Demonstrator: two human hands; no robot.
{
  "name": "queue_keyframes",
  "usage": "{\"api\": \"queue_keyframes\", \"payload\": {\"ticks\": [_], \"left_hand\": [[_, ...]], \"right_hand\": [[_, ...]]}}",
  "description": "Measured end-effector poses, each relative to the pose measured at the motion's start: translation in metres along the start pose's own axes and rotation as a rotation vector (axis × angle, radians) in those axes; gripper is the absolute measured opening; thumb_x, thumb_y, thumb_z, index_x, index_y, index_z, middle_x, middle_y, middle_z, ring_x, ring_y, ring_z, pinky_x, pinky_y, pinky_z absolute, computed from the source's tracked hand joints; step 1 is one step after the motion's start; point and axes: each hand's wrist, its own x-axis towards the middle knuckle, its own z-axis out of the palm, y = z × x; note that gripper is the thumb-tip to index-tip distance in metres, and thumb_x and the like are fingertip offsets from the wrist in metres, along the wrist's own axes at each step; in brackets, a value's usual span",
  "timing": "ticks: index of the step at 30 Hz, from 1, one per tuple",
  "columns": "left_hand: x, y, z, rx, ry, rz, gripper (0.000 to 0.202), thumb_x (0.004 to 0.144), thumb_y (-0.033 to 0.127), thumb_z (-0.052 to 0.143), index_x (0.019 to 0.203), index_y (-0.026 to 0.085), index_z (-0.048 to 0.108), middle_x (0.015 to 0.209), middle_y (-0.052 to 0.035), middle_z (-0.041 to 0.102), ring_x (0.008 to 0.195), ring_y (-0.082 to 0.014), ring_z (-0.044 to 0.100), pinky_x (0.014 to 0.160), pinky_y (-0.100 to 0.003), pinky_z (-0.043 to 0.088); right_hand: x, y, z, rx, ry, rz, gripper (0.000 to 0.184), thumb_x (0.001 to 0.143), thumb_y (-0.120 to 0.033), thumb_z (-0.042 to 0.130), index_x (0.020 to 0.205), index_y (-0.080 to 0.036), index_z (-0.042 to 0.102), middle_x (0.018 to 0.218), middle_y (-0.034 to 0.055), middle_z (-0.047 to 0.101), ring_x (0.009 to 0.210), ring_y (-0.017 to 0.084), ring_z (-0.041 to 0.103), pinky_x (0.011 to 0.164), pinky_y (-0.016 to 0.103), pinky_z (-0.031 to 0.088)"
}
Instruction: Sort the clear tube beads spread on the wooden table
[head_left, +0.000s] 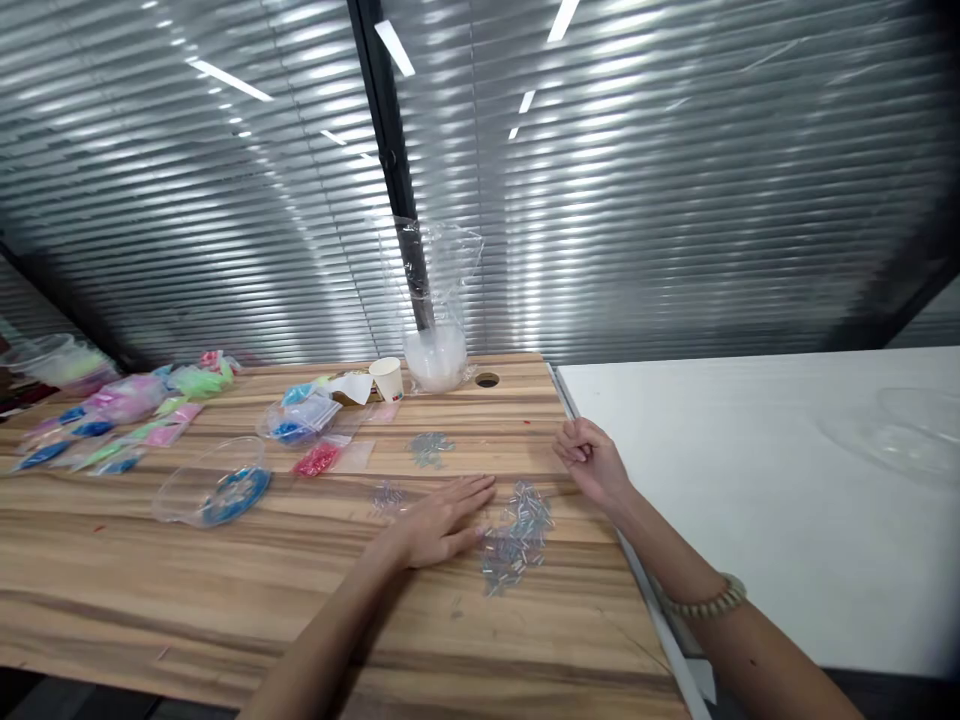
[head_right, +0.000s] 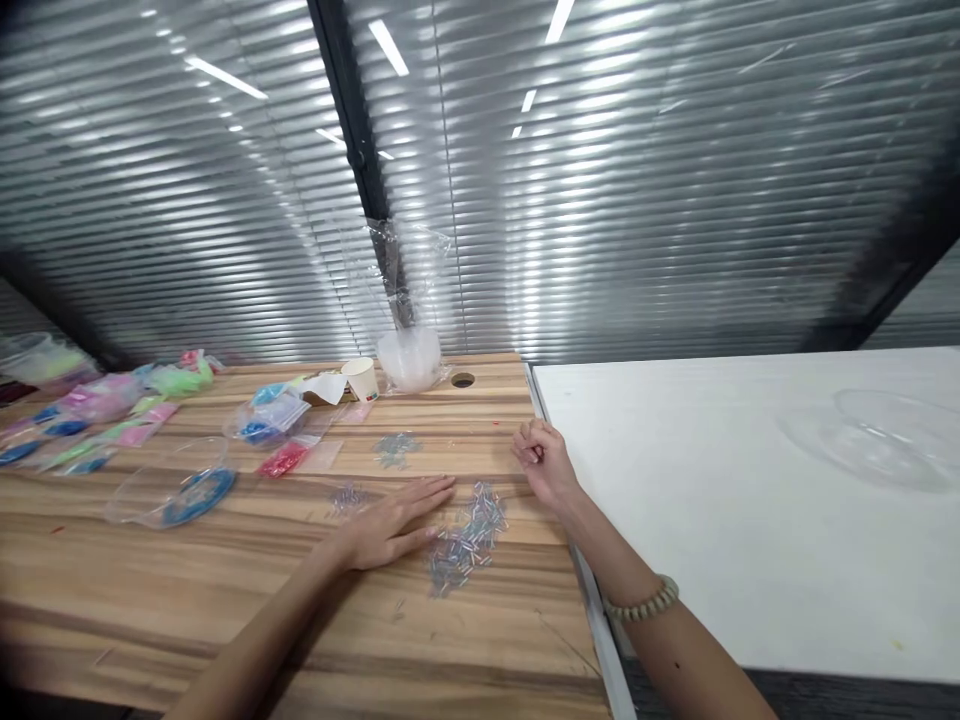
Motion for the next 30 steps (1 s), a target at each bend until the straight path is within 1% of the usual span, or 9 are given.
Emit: {"api": "queue_keyframes", "payload": {"ticks": [5,9,11,13,17,20,24,27,30], "left_hand": [[0.002,0.007,0.002,0.010,-0.106,0.027,0.060,0.093,0.039,0.044,0.144,0.019,0.021,0.149,-0.0110,0.017,0.138,-0.0254,0.013,0.113,-0.047,0.015],[0.000,0.013,0.000,-0.062,-0.191,-0.017,0.066,0.091,0.041,0.047,0.145,0.016,0.017,0.149,-0.0135,0.008,0.138,-0.0286,0.006,0.112,-0.052,0.009],[-0.004,0.012,-0.006,-0.133,-0.239,-0.019,0.077,0.085,0.042,0.057,0.145,0.018,0.016,0.149,-0.0132,0.006,0.138,-0.0308,0.005,0.111,-0.055,0.006],[-0.008,0.009,-0.014,-0.231,-0.272,-0.038,0.090,0.077,0.044,0.065,0.146,0.020,0.012,0.150,-0.0117,0.005,0.138,-0.0307,0.006,0.112,-0.053,0.008],[-0.013,0.003,-0.026,-0.358,-0.266,-0.146,0.097,0.075,0.043,0.067,0.146,0.022,0.005,0.151,-0.0097,0.006,0.139,-0.0267,0.009,0.113,-0.045,0.017],[-0.011,0.008,-0.022,-0.306,-0.328,-0.136,0.100,0.071,0.047,0.069,0.146,0.018,0.010,0.151,-0.0126,0.006,0.139,-0.0301,0.005,0.112,-0.050,0.009],[-0.007,0.026,-0.008,-0.214,-0.377,-0.157,0.100,0.073,0.055,0.065,0.146,0.013,0.010,0.149,-0.0165,-0.004,0.137,-0.0341,-0.006,0.110,-0.056,0.001],[-0.010,0.038,-0.007,-0.183,-0.381,-0.222,0.096,0.077,0.056,0.060,0.145,0.010,0.009,0.148,-0.0165,-0.006,0.136,-0.0343,-0.011,0.109,-0.057,0.002],[-0.020,0.042,-0.024,-0.272,-0.403,-0.261,0.089,0.081,0.050,0.058,0.146,0.016,0.007,0.150,-0.0124,-0.002,0.137,-0.0317,-0.006,0.111,-0.053,0.008]], "right_hand": [[-0.002,-0.008,-0.003,0.165,-0.195,0.168,0.030,0.068,-0.020,0.046,0.052,-0.021,0.021,0.048,-0.0062,0.020,0.041,0.009,0.017,0.041,0.025,0.023],[-0.005,-0.012,-0.002,0.273,-0.384,0.390,0.011,0.068,-0.030,0.050,0.063,-0.022,0.043,0.046,-0.0063,0.028,0.040,0.010,0.024,0.042,0.026,0.025],[-0.007,-0.014,0.000,0.330,-0.477,0.468,0.014,0.064,-0.033,0.055,0.071,-0.021,0.052,0.045,-0.0061,0.033,0.040,0.010,0.027,0.042,0.026,0.026],[-0.009,-0.015,0.004,0.407,-0.522,0.510,0.016,0.065,-0.031,0.059,0.075,-0.019,0.058,0.045,-0.0055,0.038,0.041,0.010,0.029,0.043,0.025,0.026],[-0.013,-0.014,0.015,0.497,-0.402,0.522,0.010,0.071,-0.024,0.060,0.075,-0.017,0.065,0.042,-0.0054,0.035,0.044,0.009,0.028,0.047,0.024,0.025],[-0.014,-0.011,0.021,0.526,-0.266,0.527,0.008,0.071,-0.022,0.061,0.071,-0.017,0.067,0.040,-0.0059,0.031,0.043,0.008,0.023,0.046,0.023,0.022],[-0.015,-0.009,0.029,0.523,-0.110,0.517,0.008,0.071,-0.021,0.059,0.069,-0.016,0.066,0.039,-0.0063,0.027,0.043,0.008,0.019,0.045,0.023,0.022],[-0.018,-0.015,0.034,0.506,-0.126,0.537,0.010,0.072,-0.021,0.058,0.067,-0.017,0.066,0.038,-0.0064,0.024,0.042,0.008,0.018,0.045,0.023,0.022],[-0.020,-0.026,0.031,0.470,-0.203,0.539,0.011,0.072,-0.022,0.057,0.068,-0.018,0.067,0.038,-0.0065,0.023,0.041,0.008,0.016,0.043,0.024,0.020]]}}
